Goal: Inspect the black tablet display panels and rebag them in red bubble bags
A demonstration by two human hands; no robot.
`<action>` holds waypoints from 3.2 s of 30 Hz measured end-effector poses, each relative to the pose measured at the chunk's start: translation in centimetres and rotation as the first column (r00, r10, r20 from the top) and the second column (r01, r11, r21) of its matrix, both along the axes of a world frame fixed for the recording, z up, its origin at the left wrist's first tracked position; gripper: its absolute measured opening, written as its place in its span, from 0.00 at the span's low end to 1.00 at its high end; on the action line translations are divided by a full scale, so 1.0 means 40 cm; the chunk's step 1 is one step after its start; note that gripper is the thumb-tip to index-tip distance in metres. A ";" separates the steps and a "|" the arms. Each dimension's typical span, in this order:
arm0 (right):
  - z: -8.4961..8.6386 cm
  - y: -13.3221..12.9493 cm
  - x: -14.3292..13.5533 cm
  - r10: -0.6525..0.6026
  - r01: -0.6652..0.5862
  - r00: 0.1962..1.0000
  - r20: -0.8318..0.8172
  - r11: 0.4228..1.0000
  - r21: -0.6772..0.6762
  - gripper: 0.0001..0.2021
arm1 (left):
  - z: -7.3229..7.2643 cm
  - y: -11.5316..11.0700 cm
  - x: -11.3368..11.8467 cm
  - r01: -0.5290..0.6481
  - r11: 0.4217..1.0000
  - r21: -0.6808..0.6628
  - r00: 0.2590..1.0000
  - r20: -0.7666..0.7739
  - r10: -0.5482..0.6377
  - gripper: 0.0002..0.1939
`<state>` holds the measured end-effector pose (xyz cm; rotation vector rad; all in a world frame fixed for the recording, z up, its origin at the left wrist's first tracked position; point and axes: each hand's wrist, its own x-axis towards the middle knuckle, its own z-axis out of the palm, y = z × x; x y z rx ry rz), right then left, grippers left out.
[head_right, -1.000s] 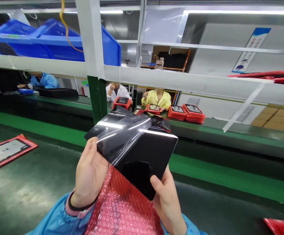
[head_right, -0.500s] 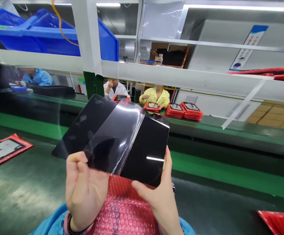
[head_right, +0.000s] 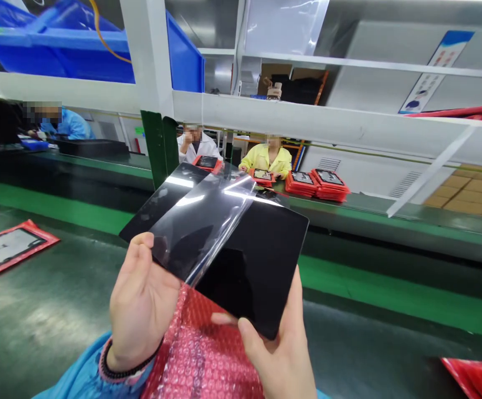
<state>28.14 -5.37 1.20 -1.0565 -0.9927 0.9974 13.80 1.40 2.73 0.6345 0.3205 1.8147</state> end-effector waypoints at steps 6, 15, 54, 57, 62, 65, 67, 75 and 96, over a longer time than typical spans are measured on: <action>0.010 -0.021 -0.015 0.071 -0.070 0.994 -0.084 0.997 0.016 0.47 | -0.002 0.024 -0.007 0.022 1.000 0.001 0.999 -0.041 -0.022 0.04; 0.000 -0.020 -0.017 0.301 -0.299 0.945 -0.126 0.954 0.039 0.45 | 0.001 0.070 -0.028 -0.016 0.999 -0.047 0.997 -0.079 0.012 0.04; -0.013 -0.018 0.096 0.087 -0.128 0.828 0.554 0.991 0.035 0.26 | 0.009 0.165 -0.130 -0.286 0.951 -0.119 0.908 -0.352 0.229 0.04; -0.012 -0.018 0.091 0.059 -0.105 0.868 0.492 0.992 0.066 0.28 | -0.006 0.178 -0.133 -0.366 0.927 -0.083 0.875 -0.368 0.313 0.03; -0.001 -0.022 0.077 -0.054 0.034 0.912 0.407 0.998 0.057 0.27 | -0.012 0.172 -0.129 -0.376 0.926 -0.043 0.843 -0.430 0.322 0.04; 0.006 -0.023 0.071 -0.025 0.043 0.955 0.295 0.997 -0.057 0.27 | 0.003 0.140 -0.115 -0.310 0.949 -0.054 0.851 -0.461 0.251 0.06; 0.012 -0.021 0.068 -0.014 0.040 0.973 0.229 0.993 -0.112 0.26 | 0.013 0.109 -0.103 -0.229 0.971 -0.070 0.861 -0.480 0.168 0.07; -0.002 -0.011 0.054 0.026 -0.032 0.966 0.259 0.999 0.022 0.24 | 0.009 0.021 -0.071 0.041 0.999 0.005 0.841 -0.539 -0.032 0.12; -0.060 -0.006 0.052 -0.604 -0.064 0.457 0.653 0.710 0.702 0.38 | -0.036 0.008 -0.084 -0.344 0.779 0.524 0.631 -0.486 0.605 0.06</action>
